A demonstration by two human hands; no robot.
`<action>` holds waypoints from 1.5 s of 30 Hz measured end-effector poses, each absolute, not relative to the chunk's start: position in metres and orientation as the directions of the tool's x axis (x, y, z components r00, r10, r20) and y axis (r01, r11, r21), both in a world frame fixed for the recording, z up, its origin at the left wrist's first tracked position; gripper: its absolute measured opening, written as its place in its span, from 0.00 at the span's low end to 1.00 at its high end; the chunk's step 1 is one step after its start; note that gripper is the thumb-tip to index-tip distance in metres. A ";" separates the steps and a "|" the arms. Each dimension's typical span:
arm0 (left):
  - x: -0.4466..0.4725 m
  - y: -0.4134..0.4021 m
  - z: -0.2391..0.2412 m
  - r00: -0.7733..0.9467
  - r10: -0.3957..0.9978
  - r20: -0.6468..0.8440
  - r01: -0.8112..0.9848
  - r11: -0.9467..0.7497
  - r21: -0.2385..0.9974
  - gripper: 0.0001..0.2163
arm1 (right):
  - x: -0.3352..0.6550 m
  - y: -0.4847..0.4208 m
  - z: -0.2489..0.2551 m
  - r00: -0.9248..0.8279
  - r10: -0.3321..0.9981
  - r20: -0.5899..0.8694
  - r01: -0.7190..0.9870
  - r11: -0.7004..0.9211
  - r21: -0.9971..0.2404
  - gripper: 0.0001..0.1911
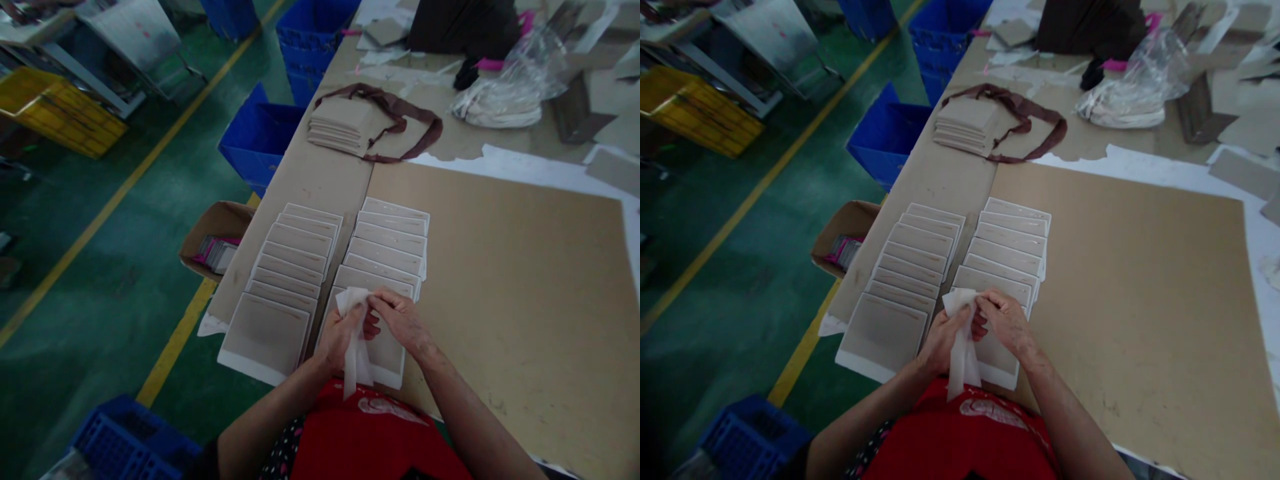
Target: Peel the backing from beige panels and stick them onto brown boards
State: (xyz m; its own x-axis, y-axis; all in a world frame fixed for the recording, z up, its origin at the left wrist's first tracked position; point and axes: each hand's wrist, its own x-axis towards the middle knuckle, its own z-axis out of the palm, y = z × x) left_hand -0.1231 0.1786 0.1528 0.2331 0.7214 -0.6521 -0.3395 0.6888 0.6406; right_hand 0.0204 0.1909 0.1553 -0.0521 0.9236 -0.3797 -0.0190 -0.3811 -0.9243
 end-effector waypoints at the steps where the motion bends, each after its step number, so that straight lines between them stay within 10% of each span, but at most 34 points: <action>1: -0.122 0.179 0.153 0.215 0.721 -0.658 -0.335 0.688 0.644 0.23 | 0.020 0.190 0.154 -0.028 0.908 -0.417 -0.052 -0.418 -0.907 0.16; 7: -0.111 0.175 0.152 0.143 0.718 -0.681 -0.291 0.688 0.665 0.23 | 0.019 0.184 0.145 -0.032 0.863 -0.504 -0.197 -0.499 -0.844 0.17; 16: -0.112 0.174 0.148 0.164 0.661 -0.732 -0.419 0.719 0.555 0.23 | 0.035 0.183 0.134 0.014 0.921 -0.390 0.037 -0.391 -0.920 0.12; 29: -0.101 0.175 0.134 -0.104 0.707 -0.700 -0.415 0.609 0.676 0.21 | 0.007 0.157 0.117 0.023 0.796 -0.605 -0.445 -0.534 -0.719 0.14; 36: -0.131 0.168 0.116 -0.176 0.755 -0.632 -0.144 0.616 0.775 0.17 | 0.070 0.177 0.124 0.349 0.750 -0.562 -0.541 -0.329 -0.774 0.16; 45: -0.174 0.162 0.113 0.175 0.872 -0.456 0.652 0.245 0.718 0.06 | 0.099 0.169 0.108 0.204 0.777 -0.596 0.133 -0.625 -0.769 0.18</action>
State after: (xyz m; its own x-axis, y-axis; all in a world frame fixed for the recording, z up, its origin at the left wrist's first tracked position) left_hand -0.1745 0.1616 0.1132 0.1752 0.8723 -0.4565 0.6517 0.2448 0.7179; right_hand 0.0986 0.1690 0.1083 0.2042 0.7766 -0.5960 0.1328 -0.6252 -0.7691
